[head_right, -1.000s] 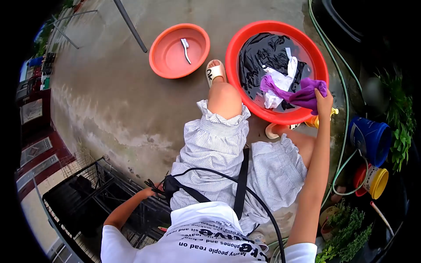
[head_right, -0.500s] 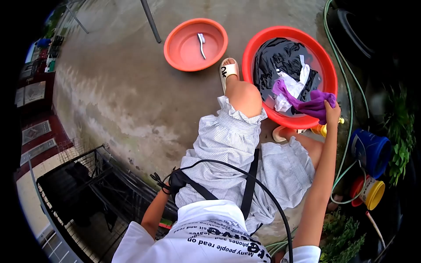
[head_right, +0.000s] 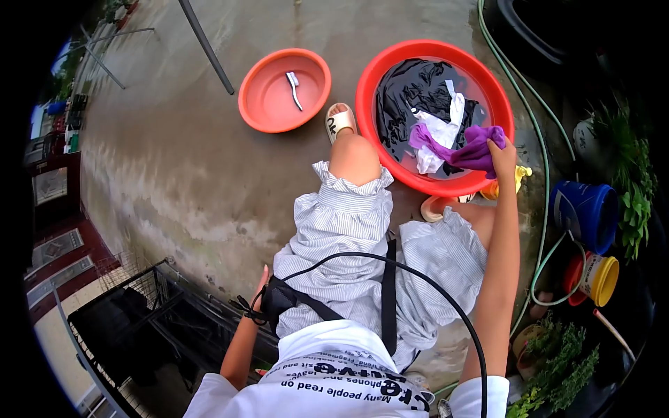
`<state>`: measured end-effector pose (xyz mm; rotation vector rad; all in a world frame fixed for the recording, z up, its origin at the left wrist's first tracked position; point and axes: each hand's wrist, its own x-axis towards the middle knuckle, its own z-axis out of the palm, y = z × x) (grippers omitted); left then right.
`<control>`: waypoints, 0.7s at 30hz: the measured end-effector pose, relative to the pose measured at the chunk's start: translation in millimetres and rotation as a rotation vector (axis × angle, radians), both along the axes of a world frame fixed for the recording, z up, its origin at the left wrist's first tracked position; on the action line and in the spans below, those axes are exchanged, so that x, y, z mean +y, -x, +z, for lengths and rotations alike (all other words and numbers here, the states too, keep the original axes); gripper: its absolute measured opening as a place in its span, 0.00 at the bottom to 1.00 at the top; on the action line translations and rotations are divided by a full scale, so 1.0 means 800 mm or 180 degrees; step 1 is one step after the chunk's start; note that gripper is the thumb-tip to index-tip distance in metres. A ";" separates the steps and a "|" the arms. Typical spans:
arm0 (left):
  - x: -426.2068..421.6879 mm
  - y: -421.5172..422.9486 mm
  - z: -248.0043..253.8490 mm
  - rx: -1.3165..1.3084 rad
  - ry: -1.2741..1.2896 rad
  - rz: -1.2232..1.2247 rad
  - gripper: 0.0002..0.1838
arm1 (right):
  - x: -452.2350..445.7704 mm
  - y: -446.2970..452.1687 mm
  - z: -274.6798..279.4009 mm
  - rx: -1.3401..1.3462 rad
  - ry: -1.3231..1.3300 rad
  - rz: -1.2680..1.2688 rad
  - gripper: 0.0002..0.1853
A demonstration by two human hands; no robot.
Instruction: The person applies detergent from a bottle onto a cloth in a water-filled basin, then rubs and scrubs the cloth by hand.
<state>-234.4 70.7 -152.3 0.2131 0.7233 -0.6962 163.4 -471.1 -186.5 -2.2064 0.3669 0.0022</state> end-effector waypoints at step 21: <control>-0.085 -0.096 0.165 -0.1748 -0.5204 -0.2228 0.16 | 0.012 0.008 0.020 -0.0230 0.0258 0.0176 0.16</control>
